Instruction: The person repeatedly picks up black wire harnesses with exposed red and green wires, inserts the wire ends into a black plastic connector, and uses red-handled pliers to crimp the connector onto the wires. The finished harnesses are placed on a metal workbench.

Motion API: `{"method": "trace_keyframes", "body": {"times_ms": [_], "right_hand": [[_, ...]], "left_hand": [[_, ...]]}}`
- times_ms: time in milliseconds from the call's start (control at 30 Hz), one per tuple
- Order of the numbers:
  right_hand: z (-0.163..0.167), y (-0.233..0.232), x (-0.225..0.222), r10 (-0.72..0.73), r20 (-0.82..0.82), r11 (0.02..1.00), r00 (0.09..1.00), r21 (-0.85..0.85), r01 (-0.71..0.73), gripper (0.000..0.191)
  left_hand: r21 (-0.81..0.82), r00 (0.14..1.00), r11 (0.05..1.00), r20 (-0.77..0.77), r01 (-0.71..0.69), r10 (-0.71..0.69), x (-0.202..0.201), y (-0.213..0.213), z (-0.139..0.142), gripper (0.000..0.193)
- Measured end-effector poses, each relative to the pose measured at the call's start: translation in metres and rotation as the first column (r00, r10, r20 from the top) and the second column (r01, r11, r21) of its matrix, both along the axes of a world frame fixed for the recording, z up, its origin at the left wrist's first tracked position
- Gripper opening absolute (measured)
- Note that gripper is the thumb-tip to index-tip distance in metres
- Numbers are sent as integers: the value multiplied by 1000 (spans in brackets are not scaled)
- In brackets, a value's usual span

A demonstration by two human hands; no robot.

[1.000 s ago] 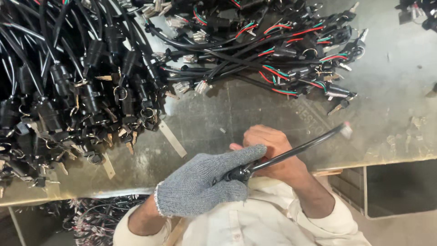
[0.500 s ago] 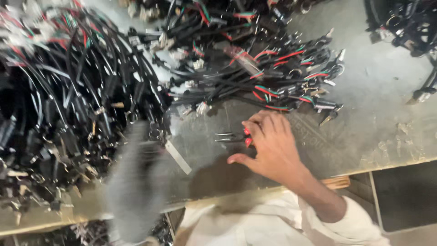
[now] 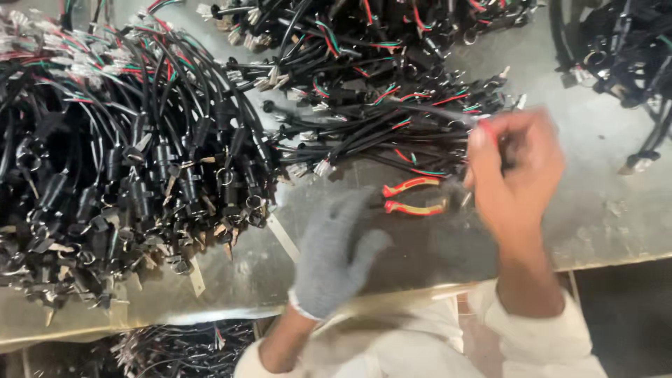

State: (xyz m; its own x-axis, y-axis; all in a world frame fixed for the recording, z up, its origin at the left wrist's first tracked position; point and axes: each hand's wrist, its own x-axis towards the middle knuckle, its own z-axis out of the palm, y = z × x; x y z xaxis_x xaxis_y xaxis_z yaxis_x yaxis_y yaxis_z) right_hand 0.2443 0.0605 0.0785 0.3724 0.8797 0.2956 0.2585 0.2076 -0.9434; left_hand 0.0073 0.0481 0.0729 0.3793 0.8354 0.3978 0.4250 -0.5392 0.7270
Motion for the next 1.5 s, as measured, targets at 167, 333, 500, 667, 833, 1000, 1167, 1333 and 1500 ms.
{"method": "trace_keyframes", "body": {"times_ms": [167,333,500,667,833,1000,1167,1333,1500], "right_hand": [[-21,-65,-50,233,275,966,933,44,-255,24],[-78,-74,-63,341,-637,852,692,-102,-514,31],[-68,-75,-74,357,-922,778,152,204,-594,37],[-38,-101,-99,552,-759,807,346,382,-450,38],[-40,-128,-95,825,-304,564,476,412,-716,24],[-29,-121,-63,540,328,738,775,260,-623,23],[-19,-104,-71,535,588,825,606,-210,-524,19],[-34,-81,-87,455,396,887,797,-122,-446,6],[-14,-68,-56,248,557,962,793,-46,-269,29]], "left_hand": [[-594,883,722,466,356,-52,26,-39,-39,53],[-689,953,686,303,232,-18,12,-91,-55,45],[-580,939,806,330,120,98,-2,-105,-58,45],[-575,745,777,630,257,220,-5,-85,-69,55],[-596,550,479,797,645,251,-1,-72,-68,51],[-686,773,444,634,577,-25,6,-40,-34,46],[-320,98,643,929,695,356,-19,-31,23,37],[-345,480,790,874,507,74,-19,-32,12,34],[-583,769,801,571,136,286,-5,-36,-2,27]]}}
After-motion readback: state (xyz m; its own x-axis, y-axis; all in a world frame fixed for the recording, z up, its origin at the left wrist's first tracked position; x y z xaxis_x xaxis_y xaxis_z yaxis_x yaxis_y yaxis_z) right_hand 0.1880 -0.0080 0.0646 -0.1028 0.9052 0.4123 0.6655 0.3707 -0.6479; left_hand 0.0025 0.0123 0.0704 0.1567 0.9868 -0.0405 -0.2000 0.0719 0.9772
